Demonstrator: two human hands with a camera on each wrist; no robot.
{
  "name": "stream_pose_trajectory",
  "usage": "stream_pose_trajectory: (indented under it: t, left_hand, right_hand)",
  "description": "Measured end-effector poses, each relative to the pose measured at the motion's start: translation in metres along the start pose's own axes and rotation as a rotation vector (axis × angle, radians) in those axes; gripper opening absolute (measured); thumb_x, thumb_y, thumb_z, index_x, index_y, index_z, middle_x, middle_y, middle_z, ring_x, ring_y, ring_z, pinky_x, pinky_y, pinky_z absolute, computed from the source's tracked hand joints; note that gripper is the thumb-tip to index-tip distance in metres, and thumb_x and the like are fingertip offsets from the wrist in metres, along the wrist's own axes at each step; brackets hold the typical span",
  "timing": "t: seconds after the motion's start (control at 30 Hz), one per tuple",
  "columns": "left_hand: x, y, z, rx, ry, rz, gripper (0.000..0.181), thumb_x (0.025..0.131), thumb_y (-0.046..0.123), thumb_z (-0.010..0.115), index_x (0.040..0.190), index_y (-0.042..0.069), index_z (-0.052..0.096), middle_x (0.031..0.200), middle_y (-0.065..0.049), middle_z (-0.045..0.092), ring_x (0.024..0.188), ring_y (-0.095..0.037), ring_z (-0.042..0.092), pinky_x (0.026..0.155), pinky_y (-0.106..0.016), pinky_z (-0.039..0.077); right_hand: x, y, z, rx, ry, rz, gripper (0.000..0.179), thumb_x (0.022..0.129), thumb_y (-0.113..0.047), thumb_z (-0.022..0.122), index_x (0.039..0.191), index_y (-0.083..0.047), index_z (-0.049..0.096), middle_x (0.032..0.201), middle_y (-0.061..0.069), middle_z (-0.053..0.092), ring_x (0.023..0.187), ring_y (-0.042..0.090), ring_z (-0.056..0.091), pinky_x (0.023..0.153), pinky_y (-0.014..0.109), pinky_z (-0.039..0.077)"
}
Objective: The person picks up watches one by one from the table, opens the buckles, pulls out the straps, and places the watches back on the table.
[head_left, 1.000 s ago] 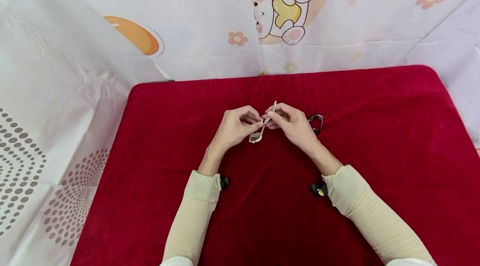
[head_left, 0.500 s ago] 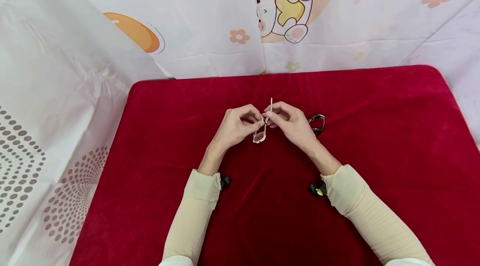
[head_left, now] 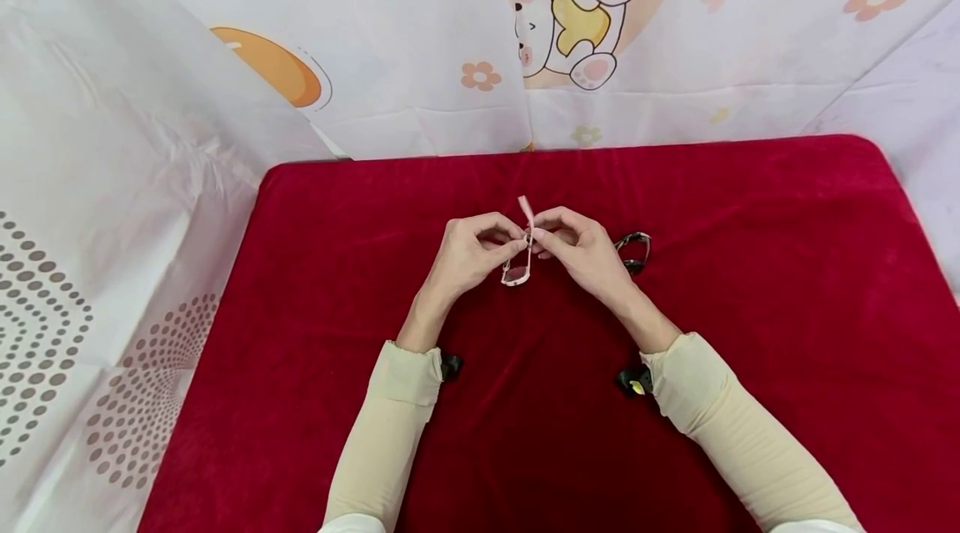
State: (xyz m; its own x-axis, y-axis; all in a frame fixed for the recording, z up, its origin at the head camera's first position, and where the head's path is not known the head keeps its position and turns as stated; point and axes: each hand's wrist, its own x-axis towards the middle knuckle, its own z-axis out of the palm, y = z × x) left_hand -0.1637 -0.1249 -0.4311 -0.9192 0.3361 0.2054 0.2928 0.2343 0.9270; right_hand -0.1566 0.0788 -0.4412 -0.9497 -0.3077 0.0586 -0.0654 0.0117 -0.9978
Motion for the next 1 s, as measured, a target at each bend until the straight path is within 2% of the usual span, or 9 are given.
stream_pose_trajectory:
  t: [0.1,0.23,0.4,0.7,0.83,1.0]
  left_hand:
    - [-0.001,0.001,0.000,0.010,0.029,-0.017,0.007,0.084,0.007,0.080,0.087,0.010,0.076,0.086,-0.001,0.073,0.076,-0.015,0.071,0.070,-0.031,0.059]
    - [-0.001,0.002,-0.001,0.015,0.055,-0.049,0.007,0.084,0.006,0.080,0.087,0.011,0.075,0.085,-0.001,0.073,0.074,-0.015,0.071,0.067,-0.030,0.057]
    - [-0.001,0.002,-0.001,0.003,0.059,-0.054,0.005,0.085,0.008,0.079,0.088,0.009,0.075,0.086,0.000,0.072,0.072,-0.017,0.069,0.064,-0.030,0.056]
    - [0.002,0.001,0.001,-0.043,0.063,-0.067,0.007,0.084,0.001,0.077,0.088,0.004,0.072,0.091,-0.006,0.072,0.071,-0.022,0.068,0.062,-0.028,0.056]
    - [0.000,0.015,0.001,-0.038,0.062,-0.068,0.006,0.084,-0.003,0.076,0.088,-0.001,0.071,0.092,-0.010,0.072,0.074,-0.025,0.069,0.065,-0.032,0.057]
    - [-0.003,0.032,0.000,-0.007,0.061,-0.069,0.007,0.085,-0.003,0.075,0.091,-0.002,0.072,0.092,-0.010,0.073,0.079,-0.024,0.071,0.073,-0.036,0.057]
  right_hand:
    - [-0.001,0.000,0.000,0.007,0.000,0.001,0.021,0.098,-0.011,0.064,0.115,0.001,0.065,0.107,0.016,0.067,0.090,0.033,0.068,0.079,0.037,0.058]
    - [-0.001,0.001,0.001,0.019,-0.010,0.005,0.021,0.097,-0.009,0.065,0.115,0.001,0.065,0.108,0.016,0.067,0.090,0.031,0.069,0.080,0.036,0.058]
    - [-0.002,0.001,0.000,-0.005,-0.024,0.045,0.026,0.091,-0.009,0.072,0.116,-0.004,0.066,0.112,0.012,0.067,0.093,0.023,0.070,0.082,0.030,0.056]
    - [-0.002,0.002,0.000,-0.055,-0.029,0.054,0.030,0.087,-0.006,0.075,0.116,-0.004,0.066,0.112,0.012,0.067,0.094,0.023,0.069,0.079,0.024,0.055]
    - [-0.002,0.002,0.000,-0.062,-0.023,0.049,0.028,0.088,-0.007,0.075,0.114,-0.004,0.066,0.111,0.011,0.067,0.094,0.021,0.069,0.079,0.023,0.055]
    - [-0.004,0.002,0.000,-0.078,-0.016,0.058,0.024,0.088,-0.008,0.075,0.110,-0.004,0.068,0.106,0.011,0.069,0.091,0.020,0.070,0.076,0.022,0.054]
